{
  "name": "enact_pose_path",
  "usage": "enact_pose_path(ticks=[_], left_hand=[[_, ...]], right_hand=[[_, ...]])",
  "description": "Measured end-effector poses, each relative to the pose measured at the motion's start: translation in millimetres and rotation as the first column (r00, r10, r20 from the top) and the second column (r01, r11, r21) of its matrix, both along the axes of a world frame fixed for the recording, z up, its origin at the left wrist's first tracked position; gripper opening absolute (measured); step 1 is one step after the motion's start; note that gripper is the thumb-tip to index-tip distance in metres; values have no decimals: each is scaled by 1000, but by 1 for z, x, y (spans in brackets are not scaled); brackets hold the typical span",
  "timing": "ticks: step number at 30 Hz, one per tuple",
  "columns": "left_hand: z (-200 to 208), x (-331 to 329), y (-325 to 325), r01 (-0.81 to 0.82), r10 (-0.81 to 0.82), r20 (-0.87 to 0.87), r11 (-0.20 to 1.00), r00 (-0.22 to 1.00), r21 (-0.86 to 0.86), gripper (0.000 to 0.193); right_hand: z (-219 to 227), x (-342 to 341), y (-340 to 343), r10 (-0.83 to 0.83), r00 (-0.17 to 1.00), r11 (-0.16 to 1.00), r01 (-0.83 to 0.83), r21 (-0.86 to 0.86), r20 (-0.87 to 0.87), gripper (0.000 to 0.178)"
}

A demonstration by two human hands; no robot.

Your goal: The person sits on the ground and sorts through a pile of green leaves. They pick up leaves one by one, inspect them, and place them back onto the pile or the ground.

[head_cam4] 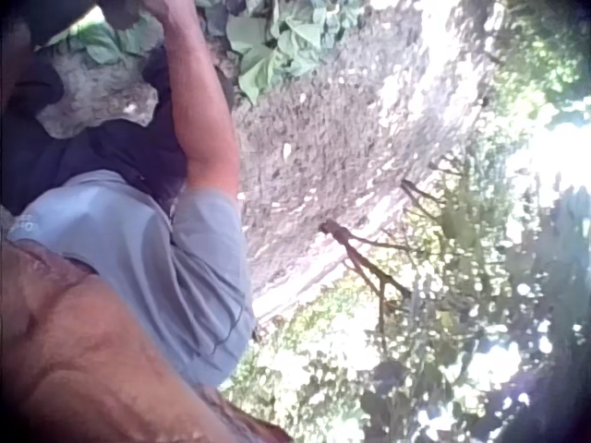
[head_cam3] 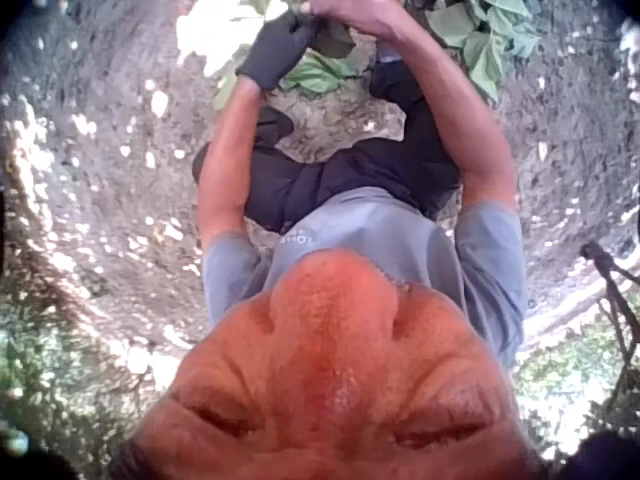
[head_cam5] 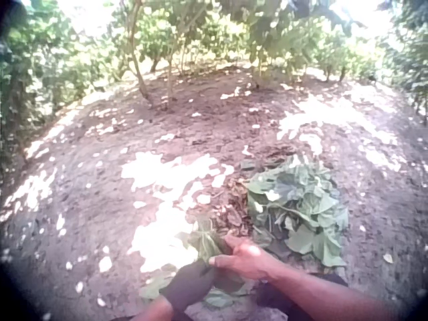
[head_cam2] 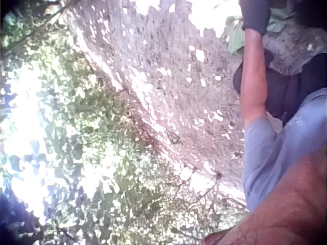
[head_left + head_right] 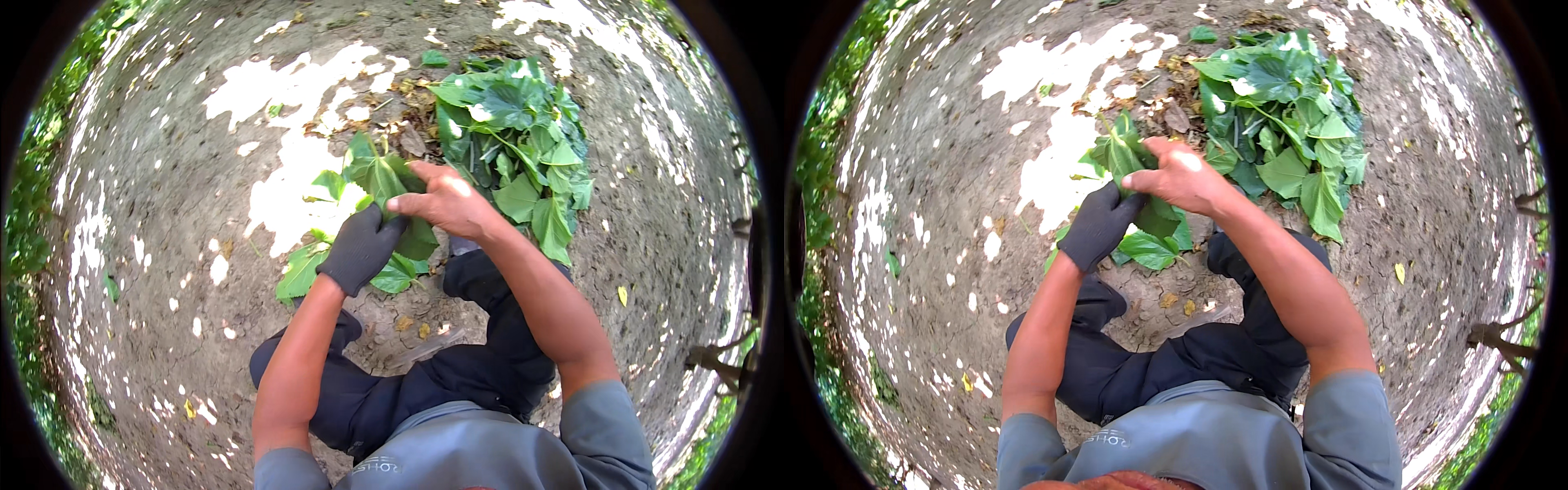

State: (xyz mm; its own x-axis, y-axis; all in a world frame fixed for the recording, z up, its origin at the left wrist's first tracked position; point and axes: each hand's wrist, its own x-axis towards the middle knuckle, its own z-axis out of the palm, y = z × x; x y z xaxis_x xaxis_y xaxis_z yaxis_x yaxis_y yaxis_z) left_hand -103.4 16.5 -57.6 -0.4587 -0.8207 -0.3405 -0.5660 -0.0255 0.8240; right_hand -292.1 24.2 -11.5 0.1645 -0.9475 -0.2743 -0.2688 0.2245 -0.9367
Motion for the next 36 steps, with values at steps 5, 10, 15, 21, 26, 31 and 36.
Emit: enact_pose_path(ticks=[5,10,15,21,26,31,36], left_hand=[[30,-8,8,148,-147,94,989,985,0,45],[30,-2,9,228,-226,49,973,973,-45,43],[33,9,11,260,-245,135,960,960,-103,50],[26,21,12,267,-225,233,949,946,-168,52],[29,25,9,296,-245,278,942,929,-157,54],[30,26,10,276,-233,229,945,945,-177,55],[28,30,8,242,-191,246,951,950,-194,52]], right_hand=[[-12,-8,0,27,981,999,-34,-34,-192,38],[-5,-18,2,6,995,1000,-6,-4,-98,34],[-10,-35,4,-69,996,995,72,63,-53,32],[-39,-63,-2,-238,964,948,205,243,117,25],[-53,-109,-16,-581,785,790,480,382,214,20],[-47,-188,-17,-828,287,446,858,255,482,40],[-47,-176,0,-716,679,697,686,208,161,51]])
